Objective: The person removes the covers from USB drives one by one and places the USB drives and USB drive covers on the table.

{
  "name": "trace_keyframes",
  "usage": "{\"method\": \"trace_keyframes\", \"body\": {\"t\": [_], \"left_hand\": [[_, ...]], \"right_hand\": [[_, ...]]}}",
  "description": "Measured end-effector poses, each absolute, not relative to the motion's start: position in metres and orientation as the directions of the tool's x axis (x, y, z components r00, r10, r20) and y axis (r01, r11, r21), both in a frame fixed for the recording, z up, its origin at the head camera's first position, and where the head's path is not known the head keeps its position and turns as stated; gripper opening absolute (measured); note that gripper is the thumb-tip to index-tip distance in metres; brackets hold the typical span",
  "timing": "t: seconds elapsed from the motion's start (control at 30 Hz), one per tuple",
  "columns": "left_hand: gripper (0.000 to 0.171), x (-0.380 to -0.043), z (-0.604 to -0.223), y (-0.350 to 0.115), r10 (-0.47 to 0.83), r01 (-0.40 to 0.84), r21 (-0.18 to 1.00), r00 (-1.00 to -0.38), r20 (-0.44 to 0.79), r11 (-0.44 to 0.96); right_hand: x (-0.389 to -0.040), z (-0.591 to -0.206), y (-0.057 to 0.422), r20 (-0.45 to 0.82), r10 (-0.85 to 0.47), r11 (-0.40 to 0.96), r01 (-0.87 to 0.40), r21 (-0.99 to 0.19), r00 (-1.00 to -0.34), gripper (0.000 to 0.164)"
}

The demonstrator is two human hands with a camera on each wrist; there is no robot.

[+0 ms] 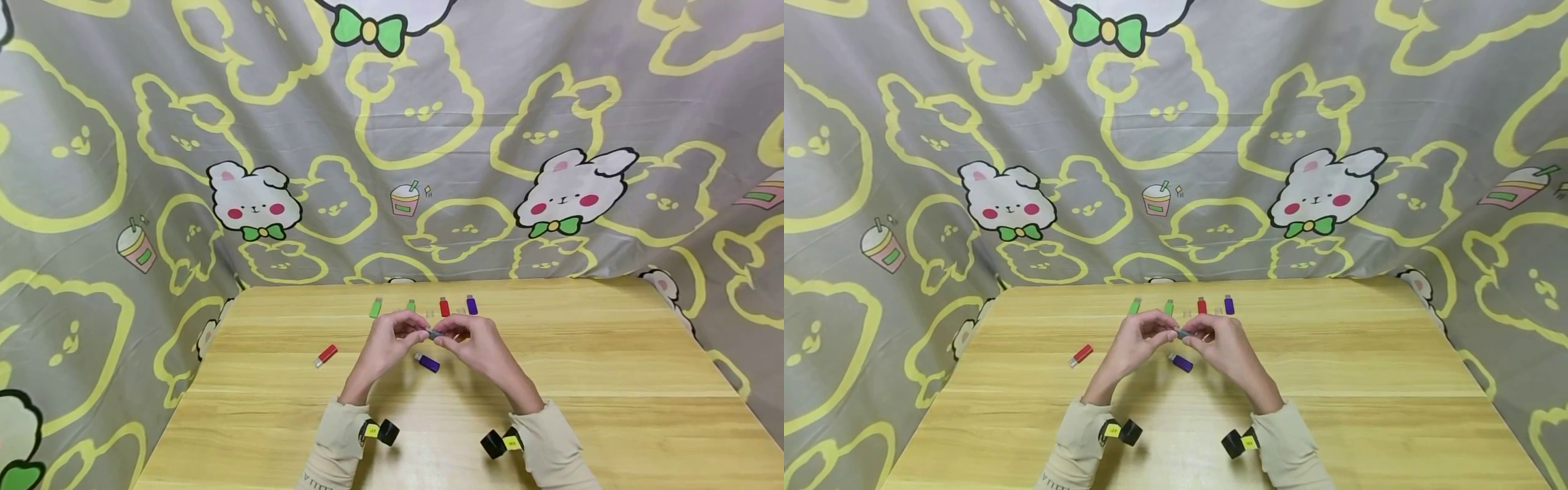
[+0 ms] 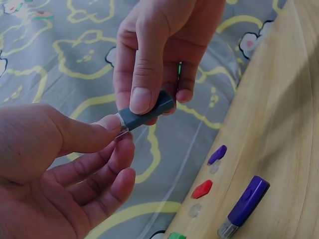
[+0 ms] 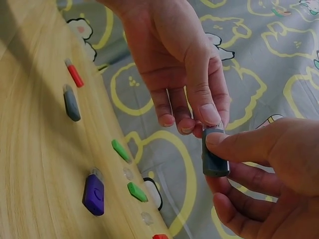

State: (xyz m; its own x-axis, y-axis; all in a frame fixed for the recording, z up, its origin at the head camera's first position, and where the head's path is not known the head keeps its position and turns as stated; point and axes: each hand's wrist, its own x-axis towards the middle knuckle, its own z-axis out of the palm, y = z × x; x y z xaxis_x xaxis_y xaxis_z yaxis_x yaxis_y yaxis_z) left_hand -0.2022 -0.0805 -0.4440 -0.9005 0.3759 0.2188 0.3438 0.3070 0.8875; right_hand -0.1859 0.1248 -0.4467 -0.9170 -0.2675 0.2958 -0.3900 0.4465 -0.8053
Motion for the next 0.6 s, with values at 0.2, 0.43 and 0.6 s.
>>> {"method": "trace_keyframes", "body": {"t": [0.2, 0.43, 0.6], "left_hand": [[0.006, -0.2018, -0.4438, -0.08, 0.376, 0.362, 0.88, -0.896, 0.237, 0.308], [0.007, -0.2015, -0.4437, -0.0805, 0.359, 0.357, 0.882, -0.902, 0.241, 0.306], [0.005, -0.2014, -0.4434, -0.0808, 0.354, 0.358, 0.881, -0.903, 0.243, 0.309]], "right_hand": [[-0.1859, -0.4447, 0.1252, 0.298, -0.272, 0.453, -0.395, -0.799, -0.915, 0.011], [-0.1865, -0.4444, 0.126, 0.305, -0.28, 0.455, -0.406, -0.793, -0.91, 0.011], [-0.1863, -0.4445, 0.126, 0.301, -0.283, 0.454, -0.404, -0.794, -0.911, 0.011]]}}
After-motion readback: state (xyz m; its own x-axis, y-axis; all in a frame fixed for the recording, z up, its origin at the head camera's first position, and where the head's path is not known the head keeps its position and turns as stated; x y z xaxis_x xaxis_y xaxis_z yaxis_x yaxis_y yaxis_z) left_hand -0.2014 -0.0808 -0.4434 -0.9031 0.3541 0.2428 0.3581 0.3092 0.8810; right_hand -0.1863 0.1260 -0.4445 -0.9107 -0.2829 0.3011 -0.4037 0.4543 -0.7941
